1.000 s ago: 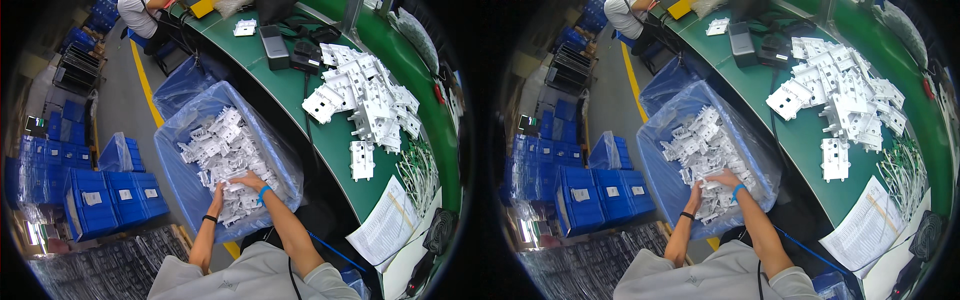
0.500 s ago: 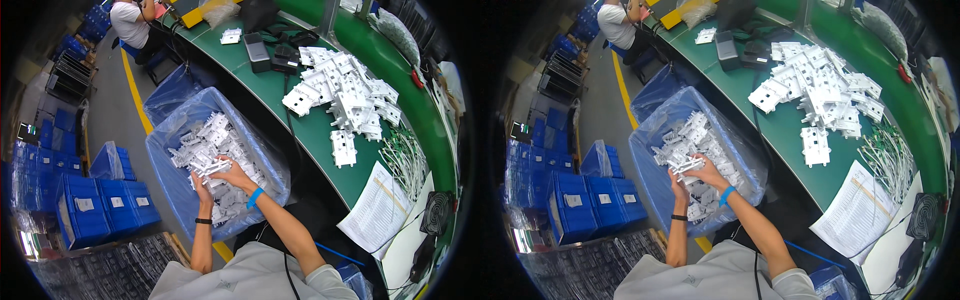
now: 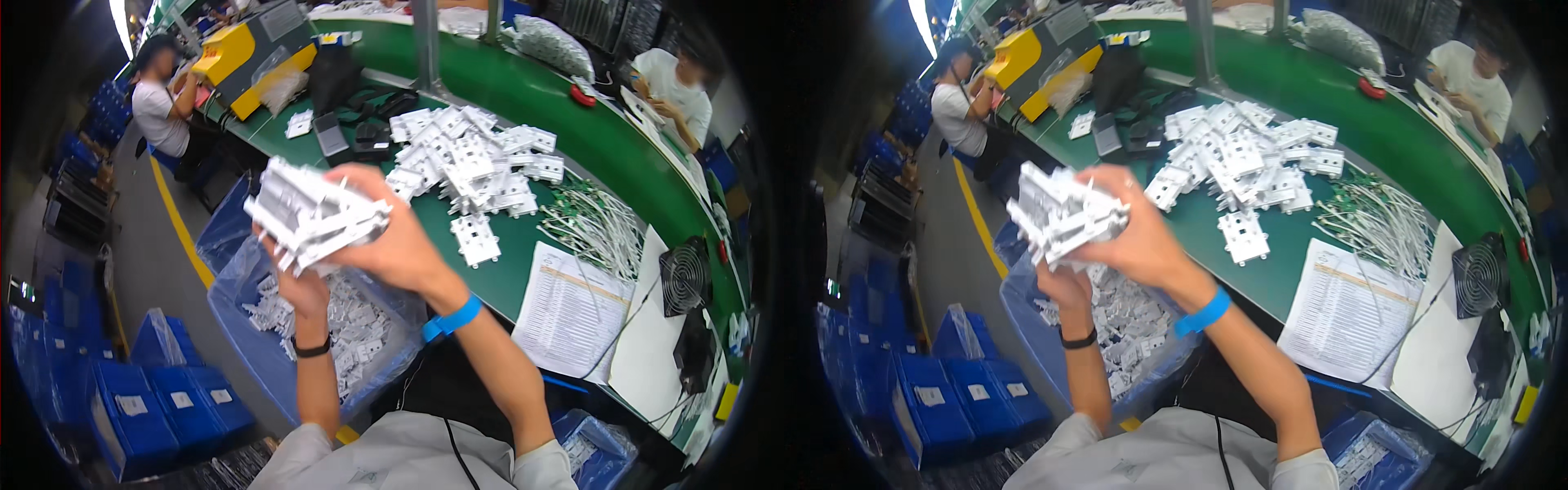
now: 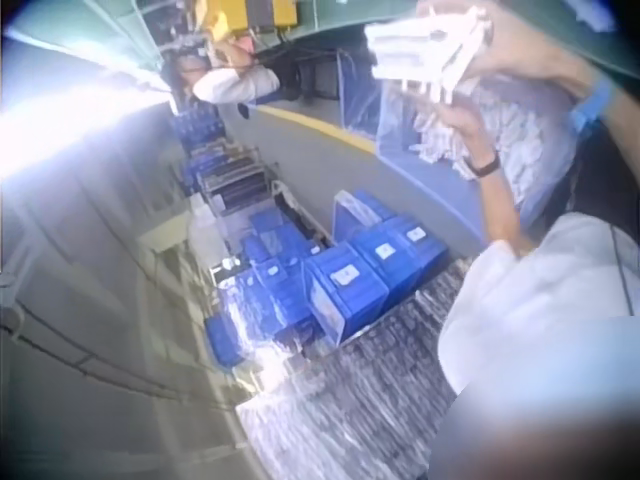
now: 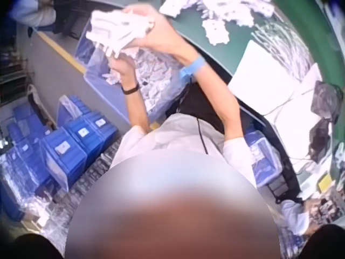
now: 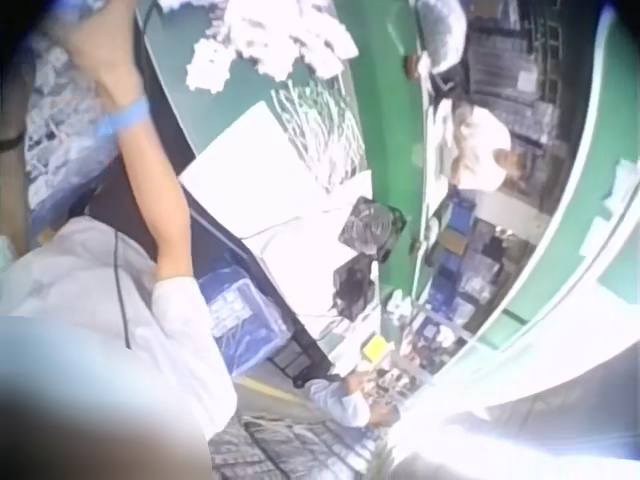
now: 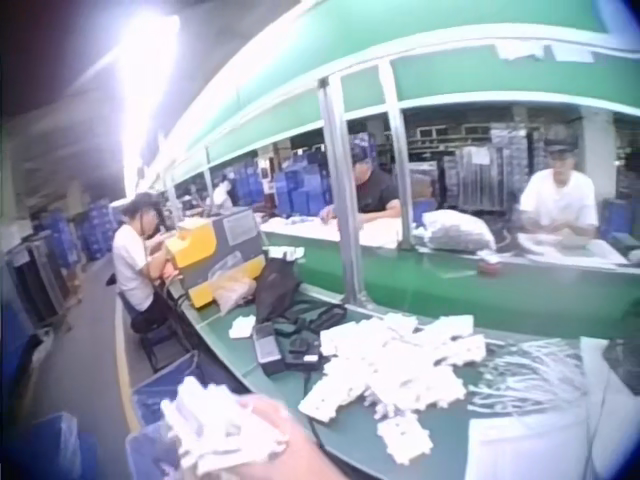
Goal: Soldering wires onto small electronic components at an assembly line station.
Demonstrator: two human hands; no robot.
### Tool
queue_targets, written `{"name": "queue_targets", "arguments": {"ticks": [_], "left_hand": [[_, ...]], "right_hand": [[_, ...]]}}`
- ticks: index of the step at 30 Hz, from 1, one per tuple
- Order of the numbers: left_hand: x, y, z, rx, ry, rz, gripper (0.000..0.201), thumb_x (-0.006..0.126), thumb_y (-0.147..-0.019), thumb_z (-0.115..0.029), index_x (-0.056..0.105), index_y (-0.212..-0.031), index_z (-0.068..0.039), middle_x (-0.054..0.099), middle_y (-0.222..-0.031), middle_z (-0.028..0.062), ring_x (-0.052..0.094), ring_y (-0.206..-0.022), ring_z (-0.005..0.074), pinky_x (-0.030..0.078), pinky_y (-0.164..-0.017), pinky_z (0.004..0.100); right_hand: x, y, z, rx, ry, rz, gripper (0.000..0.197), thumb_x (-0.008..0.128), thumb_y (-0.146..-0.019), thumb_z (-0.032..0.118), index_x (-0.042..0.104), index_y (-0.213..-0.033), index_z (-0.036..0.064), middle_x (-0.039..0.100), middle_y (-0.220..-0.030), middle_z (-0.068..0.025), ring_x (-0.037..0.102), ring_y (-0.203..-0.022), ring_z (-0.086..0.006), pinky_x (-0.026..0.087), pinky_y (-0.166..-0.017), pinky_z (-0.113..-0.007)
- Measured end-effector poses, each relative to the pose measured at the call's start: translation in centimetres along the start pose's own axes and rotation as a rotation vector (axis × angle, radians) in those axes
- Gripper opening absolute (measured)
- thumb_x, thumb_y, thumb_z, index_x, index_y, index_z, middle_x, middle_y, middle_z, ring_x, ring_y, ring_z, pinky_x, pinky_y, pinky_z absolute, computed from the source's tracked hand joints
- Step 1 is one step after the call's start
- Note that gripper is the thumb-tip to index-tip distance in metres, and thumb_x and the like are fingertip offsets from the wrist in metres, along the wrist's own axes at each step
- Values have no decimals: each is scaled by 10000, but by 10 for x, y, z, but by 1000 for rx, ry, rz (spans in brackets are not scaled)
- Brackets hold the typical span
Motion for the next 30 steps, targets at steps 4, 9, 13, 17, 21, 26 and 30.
{"name": "queue_targets", "arguments": {"ticks": [4, 9, 13, 17, 21, 26, 30], "left_hand": [[151, -43, 26, 83, 79, 419, 611, 365, -1059, -390, 257, -1578, -84, 408, -1541, 112, 423, -1418, 273, 329, -1182, 418], [258, -70, 87, -84, 145, 631, 563, 338, -1086, -372, 274, -1575, -101, 469, -1479, 83, 466, -1360, 226, 357, -1137, 359], [251, -85, 139, -250, 121, 582, 537, 315, -1095, -398, 377, -1530, -91, 538, -1458, 85, 516, -1328, 209, 370, -1115, 337], [229, -101, 182, -346, 35, 523, 465, 341, -1074, -327, 501, -1424, -68, 607, -1356, 76, 576, -1234, 186, 413, -1058, 332], [220, -108, 202, -365, -29, 544, 514, 356, -960, -179, 492, -1434, -36, 601, -1362, 90, 580, -1238, 198, 426, -1051, 319], [212, -117, 207, -442, -18, 537, 599, 418, -938, -304, 497, -1440, 13, 645, -1304, 134, 652, -1151, 226, 495, -1011, 333], [210, -127, 205, -344, -178, 551, 482, 331, -990, -200, 598, -1328, 17, 668, -1265, 106, 635, -1147, 201, 471, -1011, 319]], "right_hand": [[-77, -32, 67, -89, 50, -95, 751, 909, -676, 74, 537, -1328, 33, 632, -1210, -68, 612, -1141, -181, 495, -1000, -316], [-160, -60, 62, -122, 55, -287, 676, 883, -725, 61, 547, -1310, 14, 650, -1188, -95, 625, -1109, -176, 512, -966, -319], [-189, -62, 22, -185, 253, -470, 689, 922, -682, 147, 587, -1276, 46, 550, -1219, -120, 571, -1152, -229, 475, -997, -355], [-201, -50, -8, -146, 397, -609, 742, 935, -651, 206, 592, -1282, 22, 533, -1313, -164, 558, -1211, -306, 454, -1036, -388], [-207, -40, -8, -99, 694, -633, 779, 918, -663, 275, 580, -1314, 15, 516, -1354, -199, 490, -1298, -369, 397, -1106, -452], [-200, -32, -4, -65, 956, -523, 822, 871, -683, 311, 534, -1368, 6, 421, -1477, -263, 370, -1381, -444, 342, -1164, -502], [-194, -28, 2, 15, 1099, -462, 923, 848, -682, 317, 445, -1442, -18, 338, -1530, -304, 311, -1415, -496, 366, -1155, -522]]}}
Point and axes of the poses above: each hand's wrist, its own y-axis away from the middle knuckle, its own x-axis out of the palm, z = x × y, the point moved 9 cm from there along -y, towards the middle knuckle
